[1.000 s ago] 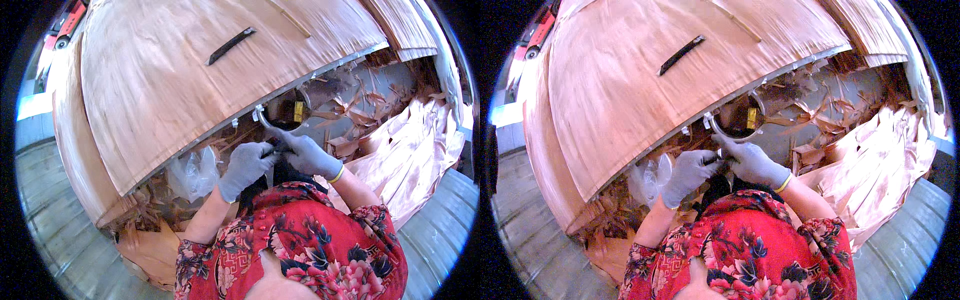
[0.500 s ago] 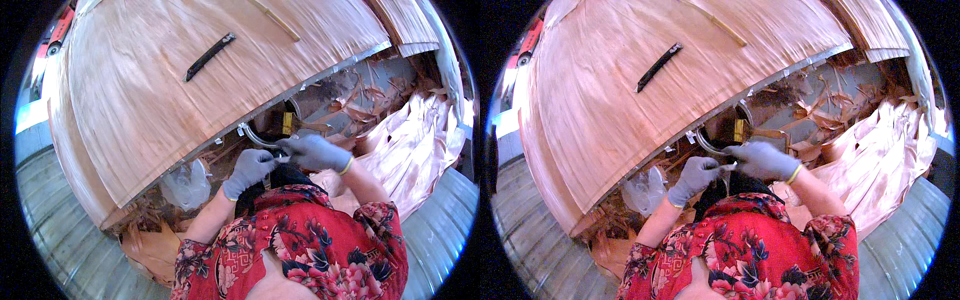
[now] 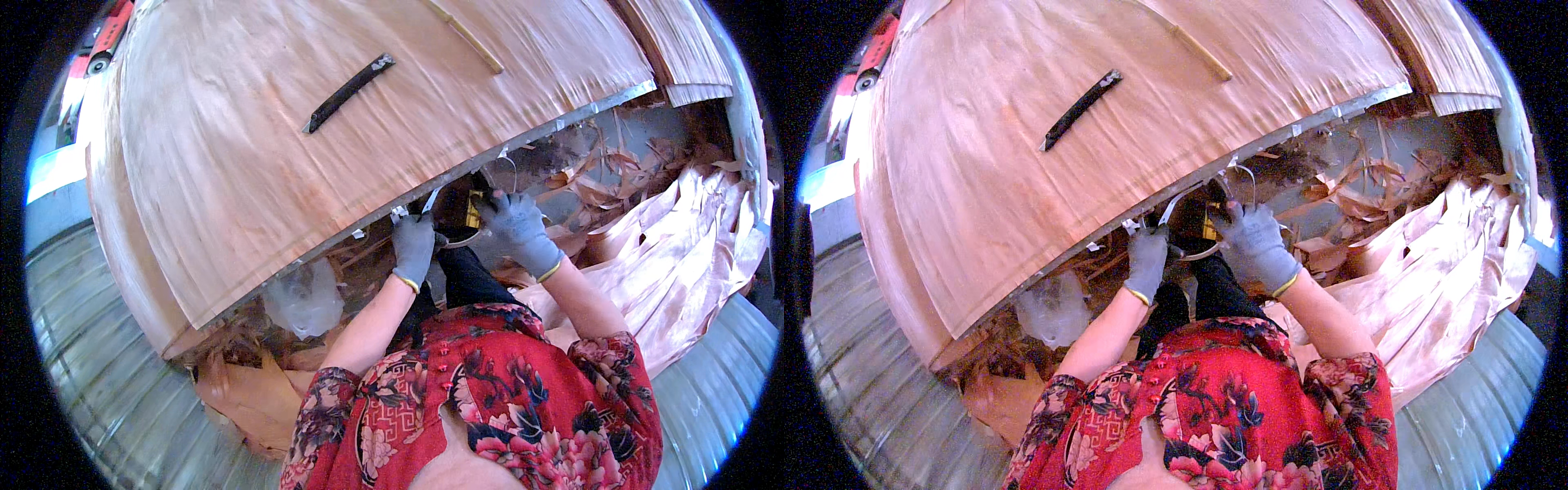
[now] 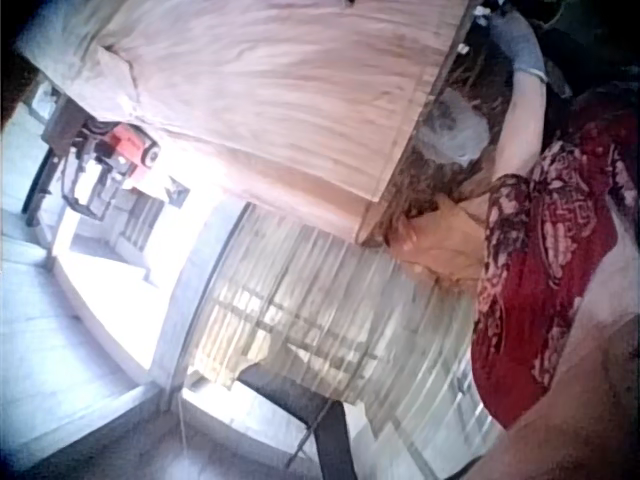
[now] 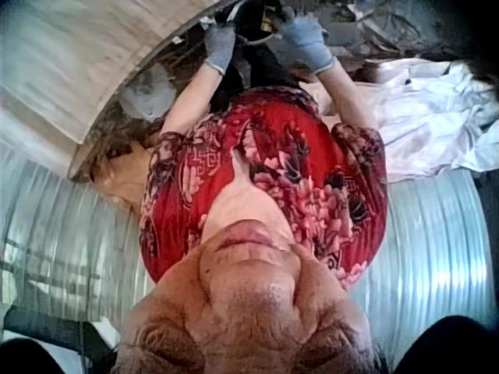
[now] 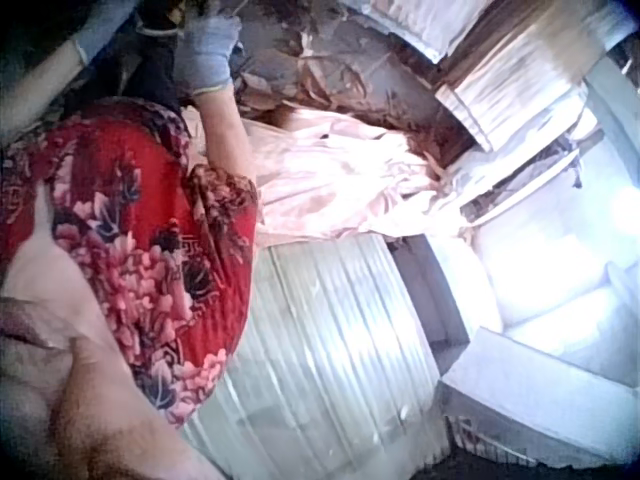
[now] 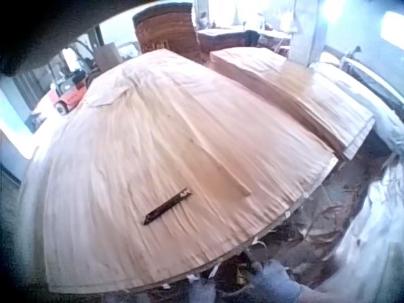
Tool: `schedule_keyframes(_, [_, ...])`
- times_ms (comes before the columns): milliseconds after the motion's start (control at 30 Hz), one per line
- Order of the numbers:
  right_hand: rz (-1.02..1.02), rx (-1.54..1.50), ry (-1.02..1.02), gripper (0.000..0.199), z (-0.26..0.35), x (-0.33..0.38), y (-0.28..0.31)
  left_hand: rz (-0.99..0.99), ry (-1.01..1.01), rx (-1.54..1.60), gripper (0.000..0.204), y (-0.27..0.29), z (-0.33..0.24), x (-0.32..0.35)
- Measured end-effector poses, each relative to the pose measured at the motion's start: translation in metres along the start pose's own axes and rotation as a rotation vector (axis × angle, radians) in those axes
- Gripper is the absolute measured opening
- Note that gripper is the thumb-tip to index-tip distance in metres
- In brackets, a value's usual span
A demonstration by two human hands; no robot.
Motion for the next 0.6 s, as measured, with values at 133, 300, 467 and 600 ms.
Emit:
schedule_keyframes(133, [0.124, -0.196, 0.006, 0.041, -0.008, 0.013, 0.014, -0.088, -0.158, -0.393, 0.034, 0.004, -0.010, 0.001])
schedule_keyframes(300, [0.095, -0.372, 0.004, 0.044, 0.003, 0.025, 0.024, 0.080, -0.242, -0.671, 0.028, -0.007, -0.014, -0.009])
schedule_keyframes(467, [0.141, -0.340, -0.044, 0.047, 0.040, -0.012, 0.006, 0.092, -0.194, -0.900, 0.032, -0.014, 0.108, -0.096])
schedule_keyframes(600, [0.168, -0.360, -0.236, 0.045, 0.044, -0.006, -0.003, 0.094, -0.080, -0.405, 0.036, -0.008, 0.072, -0.042])
Point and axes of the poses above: each hand's wrist, its own x-axis away from the middle knuckle, its own y-axis out of the back of the hand, z = x × y, the point moved 4 cm from there along -x, towards the middle knuckle, and after that the axes turned 6 degrees about z, right-handed, at the moved point
